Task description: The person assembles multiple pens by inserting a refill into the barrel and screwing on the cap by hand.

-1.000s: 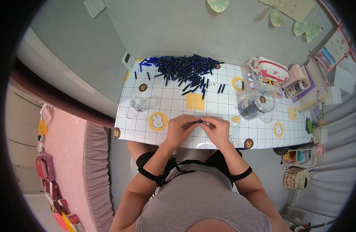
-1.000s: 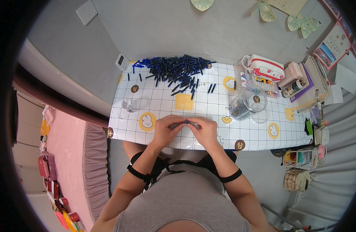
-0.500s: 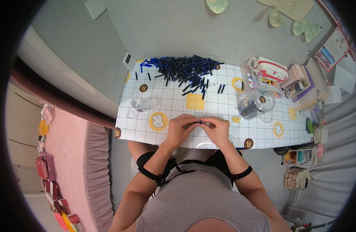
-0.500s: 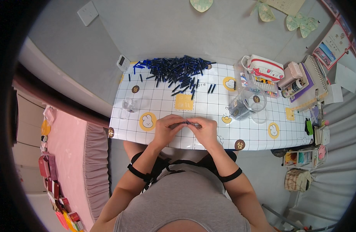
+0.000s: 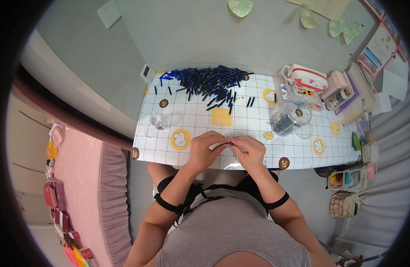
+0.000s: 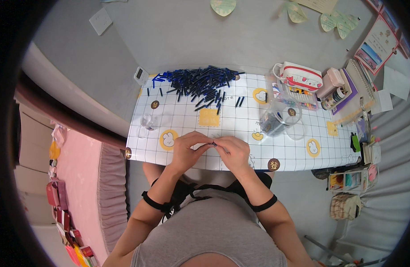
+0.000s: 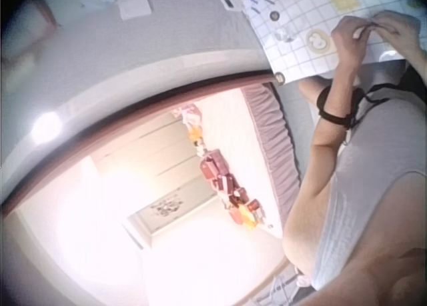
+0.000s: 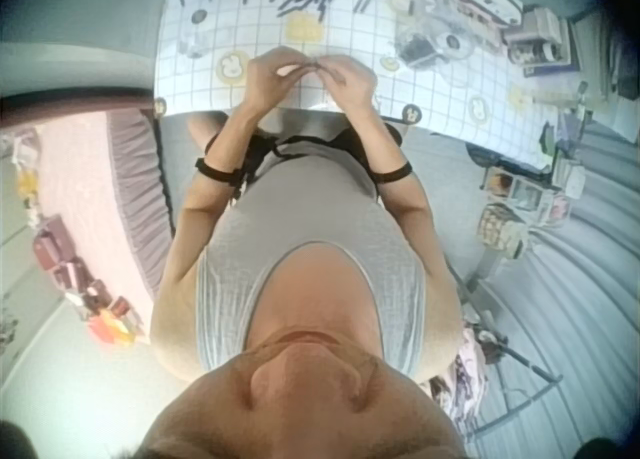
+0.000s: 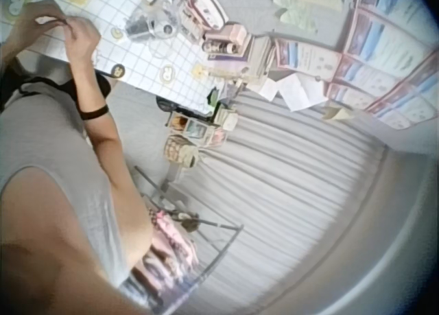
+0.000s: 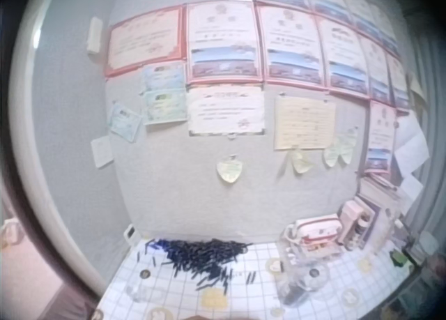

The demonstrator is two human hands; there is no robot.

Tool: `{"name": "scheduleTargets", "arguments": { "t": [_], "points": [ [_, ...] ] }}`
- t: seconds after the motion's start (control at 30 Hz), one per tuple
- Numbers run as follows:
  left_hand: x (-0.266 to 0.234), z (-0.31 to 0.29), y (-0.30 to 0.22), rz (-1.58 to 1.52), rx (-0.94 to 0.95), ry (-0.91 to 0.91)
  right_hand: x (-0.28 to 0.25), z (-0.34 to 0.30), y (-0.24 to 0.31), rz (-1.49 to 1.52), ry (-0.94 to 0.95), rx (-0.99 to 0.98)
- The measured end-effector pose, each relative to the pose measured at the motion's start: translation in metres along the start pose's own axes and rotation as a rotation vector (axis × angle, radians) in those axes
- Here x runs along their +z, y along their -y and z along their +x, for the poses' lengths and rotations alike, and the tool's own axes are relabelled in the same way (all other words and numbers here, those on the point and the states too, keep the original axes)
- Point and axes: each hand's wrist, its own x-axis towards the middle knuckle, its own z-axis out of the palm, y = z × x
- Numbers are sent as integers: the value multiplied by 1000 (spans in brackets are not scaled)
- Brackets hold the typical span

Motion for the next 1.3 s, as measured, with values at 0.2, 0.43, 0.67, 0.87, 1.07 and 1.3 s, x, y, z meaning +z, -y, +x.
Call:
{"name": "scheduleTargets", "arguments": {
  "t": [0.2, 0.43, 0.67, 0.87, 1.07, 1.3],
  "points": [
    [4, 35, -50, -99, 181, 40, -58, 41, 33, 0, -98, -120],
    [57, 110, -99, -173, 433, 51, -144, 80, 42, -152, -116, 24],
    [120, 148, -92, -274, 391, 100, -175, 93, 13, -270, -183, 129],
    [143, 145, -77, -203, 297, 145, -183, 83, -13, -386, -120, 168],
    [115, 125, -60, -61, 434, -51, -164, 78, -3, -602, -99, 23],
    [52, 71, 31, 142, 160, -62, -88, 52, 28, -282, 35, 13]
  ]
}}
